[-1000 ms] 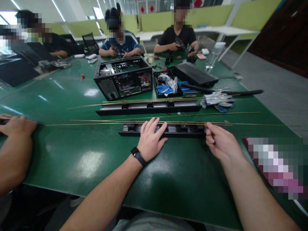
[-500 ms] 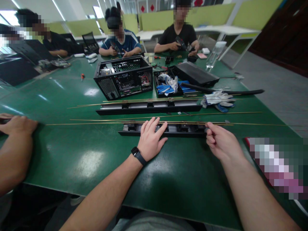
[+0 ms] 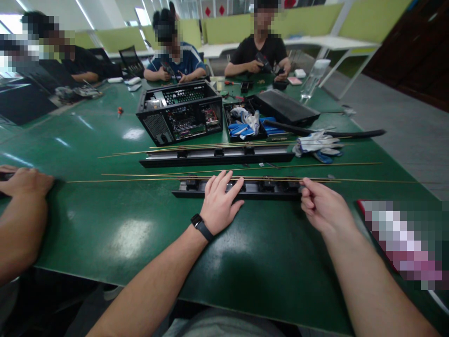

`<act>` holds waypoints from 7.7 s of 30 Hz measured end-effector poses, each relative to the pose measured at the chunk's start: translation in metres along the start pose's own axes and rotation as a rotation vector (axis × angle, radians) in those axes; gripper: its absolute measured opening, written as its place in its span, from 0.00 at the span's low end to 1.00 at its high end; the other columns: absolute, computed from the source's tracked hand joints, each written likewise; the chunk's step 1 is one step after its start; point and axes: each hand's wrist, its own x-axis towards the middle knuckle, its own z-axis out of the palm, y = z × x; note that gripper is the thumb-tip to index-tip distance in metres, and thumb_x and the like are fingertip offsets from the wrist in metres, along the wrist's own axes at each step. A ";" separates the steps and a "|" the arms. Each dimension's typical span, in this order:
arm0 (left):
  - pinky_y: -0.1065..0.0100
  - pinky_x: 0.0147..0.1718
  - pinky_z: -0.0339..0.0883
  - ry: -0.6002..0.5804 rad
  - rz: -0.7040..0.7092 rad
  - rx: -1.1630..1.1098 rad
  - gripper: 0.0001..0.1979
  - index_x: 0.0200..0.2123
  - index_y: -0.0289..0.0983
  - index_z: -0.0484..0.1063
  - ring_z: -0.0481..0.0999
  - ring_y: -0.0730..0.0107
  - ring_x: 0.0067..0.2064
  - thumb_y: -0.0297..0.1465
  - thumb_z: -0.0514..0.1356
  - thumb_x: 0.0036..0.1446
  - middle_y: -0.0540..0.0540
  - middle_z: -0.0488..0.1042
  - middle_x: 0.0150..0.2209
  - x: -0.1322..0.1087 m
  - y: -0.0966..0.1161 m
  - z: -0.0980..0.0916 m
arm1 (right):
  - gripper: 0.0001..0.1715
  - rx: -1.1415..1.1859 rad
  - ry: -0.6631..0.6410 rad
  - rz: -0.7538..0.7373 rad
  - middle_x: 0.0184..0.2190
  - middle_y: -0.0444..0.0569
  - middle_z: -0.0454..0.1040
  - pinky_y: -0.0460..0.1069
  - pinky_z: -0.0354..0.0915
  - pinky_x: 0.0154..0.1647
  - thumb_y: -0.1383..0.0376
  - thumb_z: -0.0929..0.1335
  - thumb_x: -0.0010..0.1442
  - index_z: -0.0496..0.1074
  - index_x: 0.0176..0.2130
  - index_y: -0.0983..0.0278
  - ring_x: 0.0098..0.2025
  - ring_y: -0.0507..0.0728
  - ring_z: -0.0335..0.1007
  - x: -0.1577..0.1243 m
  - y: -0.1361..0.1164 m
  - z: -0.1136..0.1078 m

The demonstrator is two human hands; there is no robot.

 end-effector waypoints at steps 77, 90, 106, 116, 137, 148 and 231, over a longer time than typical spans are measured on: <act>0.22 0.91 0.60 -0.033 -0.037 -0.003 0.37 0.86 0.49 0.80 0.70 0.27 0.93 0.34 0.78 0.79 0.30 0.73 0.90 -0.001 0.003 -0.001 | 0.15 0.017 0.060 -0.009 0.24 0.37 0.73 0.39 0.52 0.11 0.65 0.84 0.78 0.81 0.42 0.61 0.16 0.46 0.59 0.002 -0.004 -0.001; 0.22 0.91 0.60 -0.028 -0.034 -0.004 0.38 0.87 0.49 0.79 0.70 0.28 0.92 0.33 0.78 0.79 0.30 0.73 0.90 0.000 0.003 -0.001 | 0.15 0.017 0.054 -0.032 0.24 0.37 0.72 0.39 0.52 0.12 0.65 0.86 0.75 0.82 0.42 0.62 0.16 0.47 0.61 0.004 -0.001 -0.004; 0.23 0.92 0.58 -0.032 -0.039 0.001 0.38 0.87 0.50 0.79 0.69 0.28 0.93 0.35 0.78 0.79 0.31 0.73 0.90 -0.001 0.003 -0.001 | 0.18 0.016 0.046 -0.020 0.24 0.37 0.72 0.39 0.53 0.12 0.63 0.88 0.74 0.80 0.43 0.60 0.16 0.47 0.62 0.007 -0.002 -0.007; 0.24 0.91 0.60 -0.031 -0.025 0.001 0.37 0.87 0.49 0.79 0.70 0.29 0.92 0.34 0.77 0.80 0.30 0.73 0.90 -0.001 0.003 -0.002 | 0.15 0.023 0.074 -0.014 0.24 0.37 0.72 0.39 0.51 0.12 0.64 0.85 0.77 0.81 0.42 0.61 0.16 0.47 0.61 0.003 -0.004 -0.003; 0.23 0.91 0.60 -0.024 -0.029 -0.004 0.37 0.87 0.49 0.79 0.70 0.29 0.92 0.34 0.77 0.80 0.30 0.73 0.90 0.000 0.003 -0.001 | 0.16 0.018 0.086 -0.019 0.24 0.36 0.72 0.40 0.49 0.11 0.62 0.86 0.76 0.80 0.42 0.60 0.16 0.47 0.60 0.005 -0.002 -0.004; 0.23 0.92 0.59 -0.024 -0.036 -0.003 0.38 0.87 0.50 0.79 0.70 0.28 0.93 0.35 0.78 0.79 0.31 0.74 0.90 -0.001 0.002 0.000 | 0.20 0.010 0.083 -0.020 0.24 0.37 0.73 0.41 0.50 0.11 0.56 0.87 0.77 0.78 0.43 0.58 0.15 0.48 0.60 0.007 -0.003 -0.005; 0.24 0.92 0.60 -0.027 -0.029 -0.015 0.38 0.87 0.50 0.79 0.70 0.29 0.92 0.34 0.77 0.79 0.31 0.73 0.90 -0.001 0.001 -0.001 | 0.29 -0.062 -0.001 0.001 0.26 0.38 0.74 0.40 0.51 0.11 0.57 0.91 0.70 0.73 0.39 0.57 0.16 0.46 0.58 -0.003 -0.001 0.003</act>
